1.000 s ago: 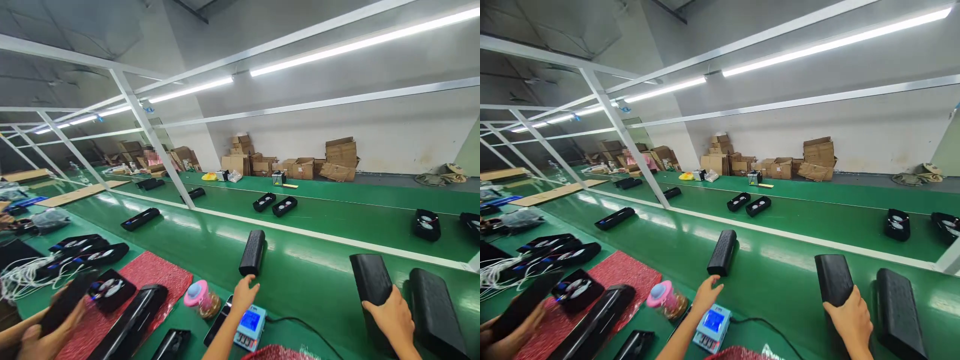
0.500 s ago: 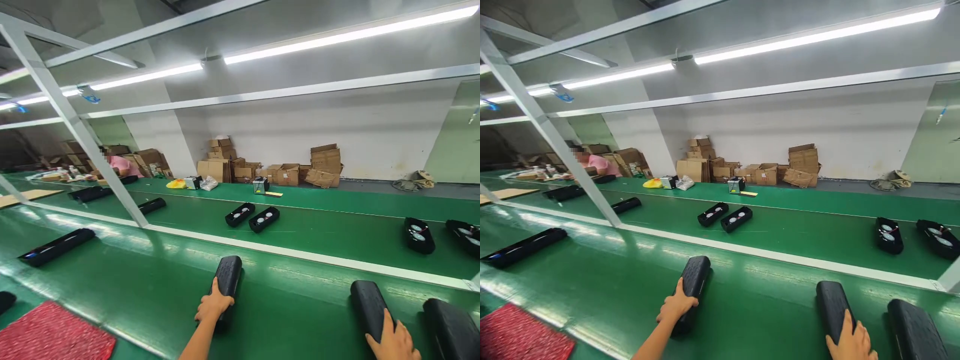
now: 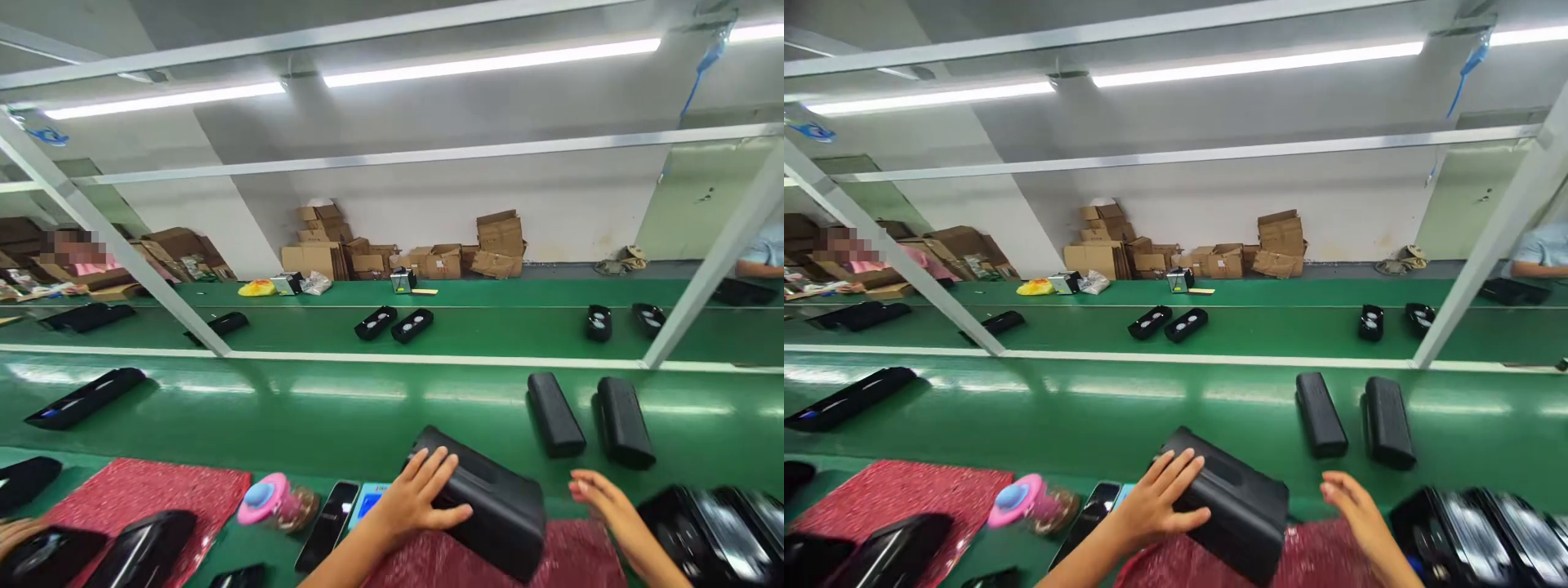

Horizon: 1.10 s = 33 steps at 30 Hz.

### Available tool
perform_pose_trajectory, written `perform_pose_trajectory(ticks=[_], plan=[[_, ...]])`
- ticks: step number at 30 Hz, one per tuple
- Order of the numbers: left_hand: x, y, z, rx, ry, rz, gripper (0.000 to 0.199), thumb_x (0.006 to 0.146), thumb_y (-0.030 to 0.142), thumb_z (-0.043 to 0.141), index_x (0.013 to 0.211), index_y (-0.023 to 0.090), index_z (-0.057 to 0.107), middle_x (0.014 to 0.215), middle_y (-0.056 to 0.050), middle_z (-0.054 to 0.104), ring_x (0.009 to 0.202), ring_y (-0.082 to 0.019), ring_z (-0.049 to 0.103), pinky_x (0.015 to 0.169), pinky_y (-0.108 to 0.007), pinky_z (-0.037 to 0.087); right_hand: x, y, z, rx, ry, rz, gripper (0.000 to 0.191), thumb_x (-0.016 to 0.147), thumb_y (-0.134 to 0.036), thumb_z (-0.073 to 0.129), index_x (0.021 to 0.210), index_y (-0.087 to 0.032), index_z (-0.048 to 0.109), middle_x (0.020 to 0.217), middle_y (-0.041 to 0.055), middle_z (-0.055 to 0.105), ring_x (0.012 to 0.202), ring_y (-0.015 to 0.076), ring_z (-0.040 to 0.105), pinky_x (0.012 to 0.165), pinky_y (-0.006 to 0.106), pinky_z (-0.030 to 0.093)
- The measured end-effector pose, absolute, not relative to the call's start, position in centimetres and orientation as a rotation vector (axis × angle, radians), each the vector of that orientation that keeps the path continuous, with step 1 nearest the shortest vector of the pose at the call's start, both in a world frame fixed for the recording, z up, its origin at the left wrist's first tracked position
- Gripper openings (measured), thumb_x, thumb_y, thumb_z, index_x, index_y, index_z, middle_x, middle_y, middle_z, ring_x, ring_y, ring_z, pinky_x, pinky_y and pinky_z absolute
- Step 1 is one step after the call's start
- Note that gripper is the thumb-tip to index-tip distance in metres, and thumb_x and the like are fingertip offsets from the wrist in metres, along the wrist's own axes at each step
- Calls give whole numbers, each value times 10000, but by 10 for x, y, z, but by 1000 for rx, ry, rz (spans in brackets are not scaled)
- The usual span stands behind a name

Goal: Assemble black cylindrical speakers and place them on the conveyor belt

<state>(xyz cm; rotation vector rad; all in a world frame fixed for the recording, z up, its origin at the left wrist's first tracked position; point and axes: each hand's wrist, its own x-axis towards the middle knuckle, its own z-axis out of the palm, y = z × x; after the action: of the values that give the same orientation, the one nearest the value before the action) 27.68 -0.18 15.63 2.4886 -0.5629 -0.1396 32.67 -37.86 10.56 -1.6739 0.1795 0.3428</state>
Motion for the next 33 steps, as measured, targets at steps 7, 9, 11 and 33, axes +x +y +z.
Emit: perform_pose_trajectory(ticks=[7, 9, 11, 33], plan=[[195, -78, 189, 2011, -515, 40, 308, 480, 358, 829, 739, 371, 664, 855, 10, 740, 970, -234, 671, 1052, -544, 327, 213, -333, 205, -1069, -229, 962, 776, 544, -336, 721, 1283, -233, 507, 1166, 67, 640, 1102, 294, 570, 945, 447, 412], [170, -95, 181, 2155, -419, 234, 104, 676, 331, 722, 767, 349, 675, 1037, -15, 716, 1168, -233, 574, 1106, -586, 191, 180, -323, 207, -961, -188, 843, 787, 551, -278, 730, 1294, -246, 473, 1194, 53, 625, 1103, 281, 570, 956, 440, 416], [144, -111, 171, 2248, -293, 376, 154, 812, 251, 564, 869, 316, 692, 1260, -55, 615, 1314, -243, 431, 1120, -600, 132, 158, -320, 206, -983, -111, 712, 781, 560, -249, 751, 1283, -253, 458, 1208, 48, 616, 1095, 268, 573, 969, 433, 416], [56, -197, 143, 1451, 290, -183, 1034, 575, 482, 779, 1445, 212, 290, 1398, -96, 488, 1266, -329, 474, 1054, -428, 429, 89, -327, 167, -1154, -60, 369, 706, 743, -430, 656, 1371, -310, 357, 1206, 49, 605, 1091, 288, 577, 944, 482, 464]])
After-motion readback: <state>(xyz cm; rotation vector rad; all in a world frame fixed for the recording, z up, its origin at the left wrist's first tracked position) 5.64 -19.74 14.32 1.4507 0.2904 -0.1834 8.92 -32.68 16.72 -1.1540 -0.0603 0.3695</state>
